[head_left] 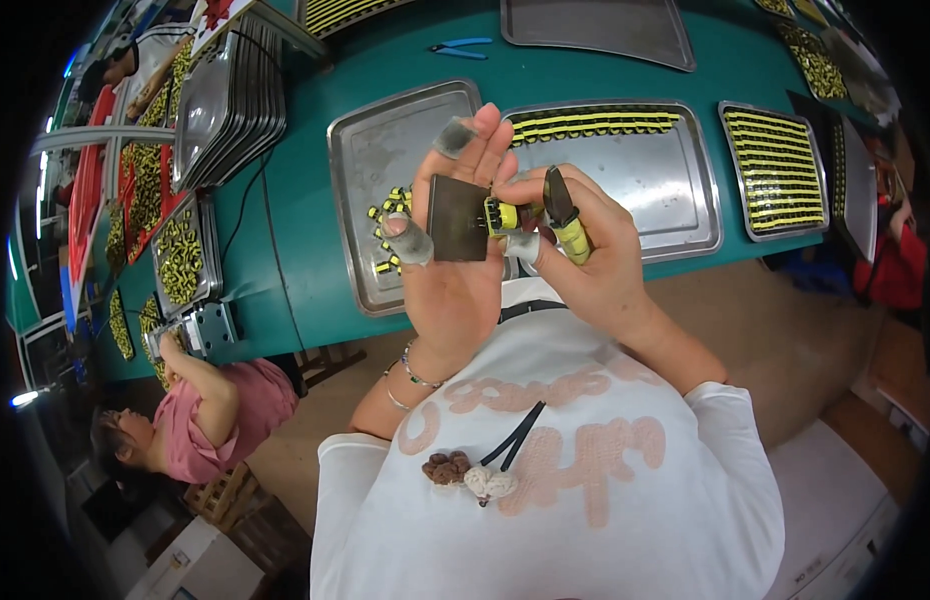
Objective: The person assembles small electronic components by attaching yellow plastic pieces to a black base using pliers.
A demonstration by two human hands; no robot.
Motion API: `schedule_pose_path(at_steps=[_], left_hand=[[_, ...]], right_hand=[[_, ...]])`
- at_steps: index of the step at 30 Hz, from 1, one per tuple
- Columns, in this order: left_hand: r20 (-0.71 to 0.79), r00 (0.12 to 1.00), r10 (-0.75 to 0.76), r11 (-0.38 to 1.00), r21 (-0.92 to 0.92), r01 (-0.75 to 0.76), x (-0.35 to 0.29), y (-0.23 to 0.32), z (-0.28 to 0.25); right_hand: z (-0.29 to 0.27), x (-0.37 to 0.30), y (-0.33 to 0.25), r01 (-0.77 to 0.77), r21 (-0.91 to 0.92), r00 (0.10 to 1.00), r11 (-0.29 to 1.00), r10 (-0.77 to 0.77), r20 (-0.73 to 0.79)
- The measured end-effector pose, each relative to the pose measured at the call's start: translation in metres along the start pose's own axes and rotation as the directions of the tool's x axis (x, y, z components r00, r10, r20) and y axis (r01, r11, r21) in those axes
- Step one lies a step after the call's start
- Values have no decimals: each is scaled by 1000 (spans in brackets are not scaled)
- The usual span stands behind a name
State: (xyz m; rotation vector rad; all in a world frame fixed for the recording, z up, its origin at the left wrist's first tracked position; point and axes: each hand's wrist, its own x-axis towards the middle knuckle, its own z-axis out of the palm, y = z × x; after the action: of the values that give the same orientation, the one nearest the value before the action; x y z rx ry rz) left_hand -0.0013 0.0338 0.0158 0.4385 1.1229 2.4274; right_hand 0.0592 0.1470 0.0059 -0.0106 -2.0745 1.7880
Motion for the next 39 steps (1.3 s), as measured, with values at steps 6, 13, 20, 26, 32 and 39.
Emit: schedule_pose_path(at_steps=[6,13,20,26,32,39], left_hand=[[20,999,31,993,114,-33,0,0,4],[-2,1000,21,991,134,-21,-1,-2,6],[2,1000,16,961,275,-16,-1,2,9],[33,999,-4,952,305,-6,-5,-4,4],[97,995,-17,945,327,-16,-5,-8,-4],[108,994,17,863,500,-69,-9,-4,-1]], right_hand=[[2,0,0,44,-28,998,999,-45,-35],[-1,0,-7,134,-194,991,972,-135,7],[-4,2,-3,95,-112,996,989,-95,5],[-8,4,-10,147,-203,989,968,-141,44],[-6,4,-1,116,-146,993,982,-117,3],[-5,6,7,53,-52,998,997,-51,44]])
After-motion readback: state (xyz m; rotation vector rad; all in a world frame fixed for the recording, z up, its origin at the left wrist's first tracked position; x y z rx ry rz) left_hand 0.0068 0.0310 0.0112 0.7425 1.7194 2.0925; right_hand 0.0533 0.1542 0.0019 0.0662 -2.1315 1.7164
